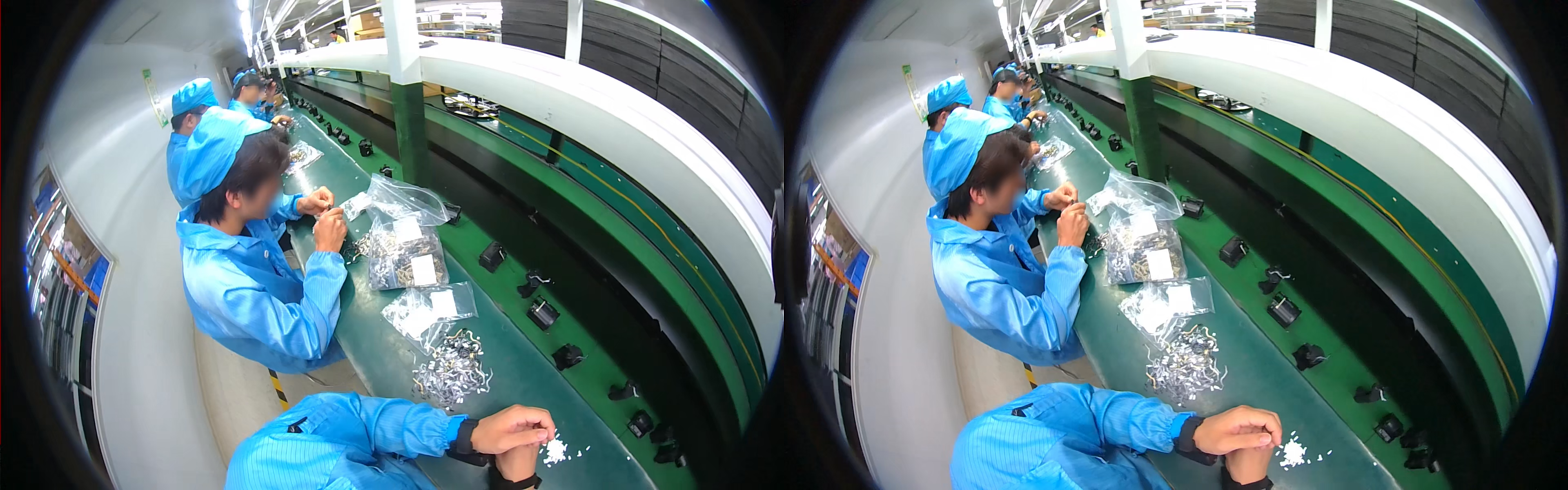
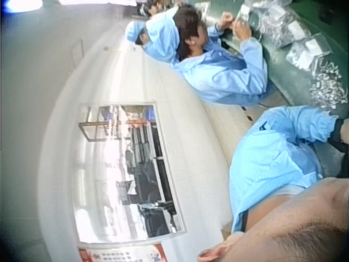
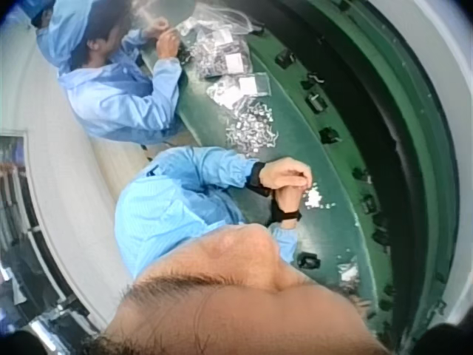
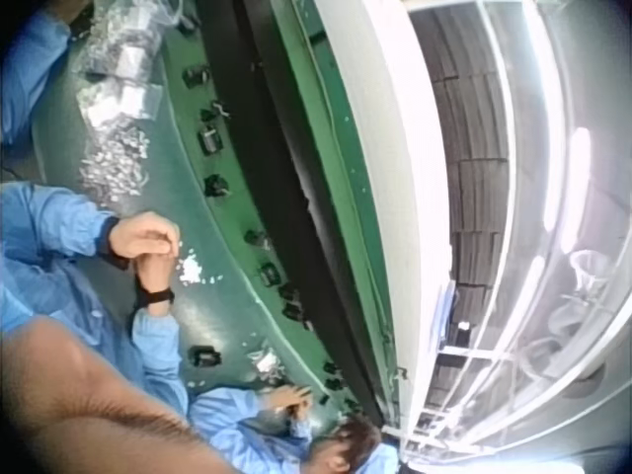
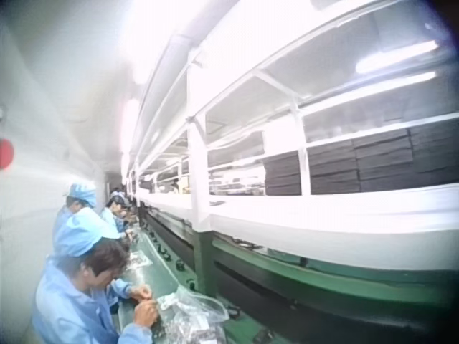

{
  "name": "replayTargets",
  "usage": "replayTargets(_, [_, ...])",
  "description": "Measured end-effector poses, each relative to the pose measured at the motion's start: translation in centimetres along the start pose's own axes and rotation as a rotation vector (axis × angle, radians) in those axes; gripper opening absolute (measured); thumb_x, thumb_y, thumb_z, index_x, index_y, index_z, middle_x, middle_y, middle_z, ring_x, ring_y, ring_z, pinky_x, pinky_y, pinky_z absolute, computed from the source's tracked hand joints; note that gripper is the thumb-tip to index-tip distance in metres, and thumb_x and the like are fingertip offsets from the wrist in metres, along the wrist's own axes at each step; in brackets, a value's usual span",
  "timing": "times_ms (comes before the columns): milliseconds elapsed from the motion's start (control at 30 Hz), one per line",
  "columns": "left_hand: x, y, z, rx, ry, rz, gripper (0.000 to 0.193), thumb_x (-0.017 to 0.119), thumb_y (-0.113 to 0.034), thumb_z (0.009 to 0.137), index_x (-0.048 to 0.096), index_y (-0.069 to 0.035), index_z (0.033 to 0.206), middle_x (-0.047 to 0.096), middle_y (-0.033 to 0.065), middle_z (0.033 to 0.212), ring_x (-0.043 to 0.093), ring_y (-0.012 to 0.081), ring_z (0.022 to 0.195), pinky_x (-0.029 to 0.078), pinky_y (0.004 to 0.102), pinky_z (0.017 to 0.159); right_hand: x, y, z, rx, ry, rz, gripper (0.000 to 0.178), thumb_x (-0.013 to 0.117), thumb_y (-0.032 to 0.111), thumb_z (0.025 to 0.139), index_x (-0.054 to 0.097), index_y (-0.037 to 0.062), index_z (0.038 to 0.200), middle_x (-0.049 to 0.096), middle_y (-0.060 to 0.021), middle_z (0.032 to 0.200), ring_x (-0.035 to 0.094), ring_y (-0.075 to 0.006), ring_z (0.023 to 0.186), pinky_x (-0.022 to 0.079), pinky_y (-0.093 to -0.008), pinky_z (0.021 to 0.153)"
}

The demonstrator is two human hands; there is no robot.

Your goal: Assembling small black plastic and metal components on an industrial assembly line.

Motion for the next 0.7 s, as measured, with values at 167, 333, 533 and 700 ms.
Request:
replayTargets(167, [-0.5, -1.1, 0.6, 0.046, -0.035, 0.101, 0.025, 0.048, -0.016, 0.109, 0.063, 0.003, 0.115, 0.062, 0.0132, 0.114, 0.06, 0.0238, 0.108, 0.046, 0.0356, 0.098, -2.3, 1.4, 0.3, 0.015, -0.047, 0.108, 0.025, 0.062, 0.005, 0.093, 0.066, -0.0037, 0.117, 0.068, -0.0229, 0.11, 0.066, -0.0375, 0.099, 0.052, -0.0431, 0.086])
replayTargets(333, [-2.1, 1.9, 1.3, -0.062, -0.132, 0.213, 0.03, 0.043, -0.017, 0.111, 0.058, 0.003, 0.127, 0.058, 0.0136, 0.127, 0.056, 0.0224, 0.117, 0.043, 0.0346, 0.105, -5.2, 1.2, 0.7, 0.179, -0.031, 0.352, 0.031, 0.055, 0.002, 0.099, 0.061, -0.0062, 0.128, 0.066, -0.0295, 0.118, 0.065, -0.0448, 0.11, 0.05, -0.0426, 0.096])
replayTargets(533, [-2.1, 3.2, 0.7, -0.216, -0.208, 0.207, 0.038, 0.042, -0.022, 0.113, 0.048, 0.002, 0.142, 0.053, 0.011, 0.135, 0.053, 0.0175, 0.121, 0.042, 0.0328, 0.108, -5.4, -1.8, -0.9, 0.417, -0.103, 0.649, 0.02, 0.063, 0.009, 0.103, 0.066, -0.0019, 0.119, 0.07, -0.0122, 0.102, 0.065, -0.0194, 0.091, 0.052, -0.032, 0.084])
replayTargets(700, [-2.0, 4.6, 0.5, -0.269, -0.119, 0.261, 0.036, 0.045, -0.023, 0.112, 0.05, 0.002, 0.138, 0.057, 0.009, 0.125, 0.056, 0.0171, 0.114, 0.046, 0.0339, 0.102, -7.0, -4.2, -2.4, 0.551, -0.446, 0.857, 0.01, 0.066, 0.007, 0.102, 0.069, -0.0001, 0.109, 0.069, -0.0034, 0.094, 0.059, -0.0093, 0.077, 0.05, -0.0244, 0.073])
Point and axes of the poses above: each hand's wrist, its own z-axis towards the middle knuckle, its own x-axis out of the palm, y = z × x, the point moved 8 cm from there along z, towards the middle knuckle
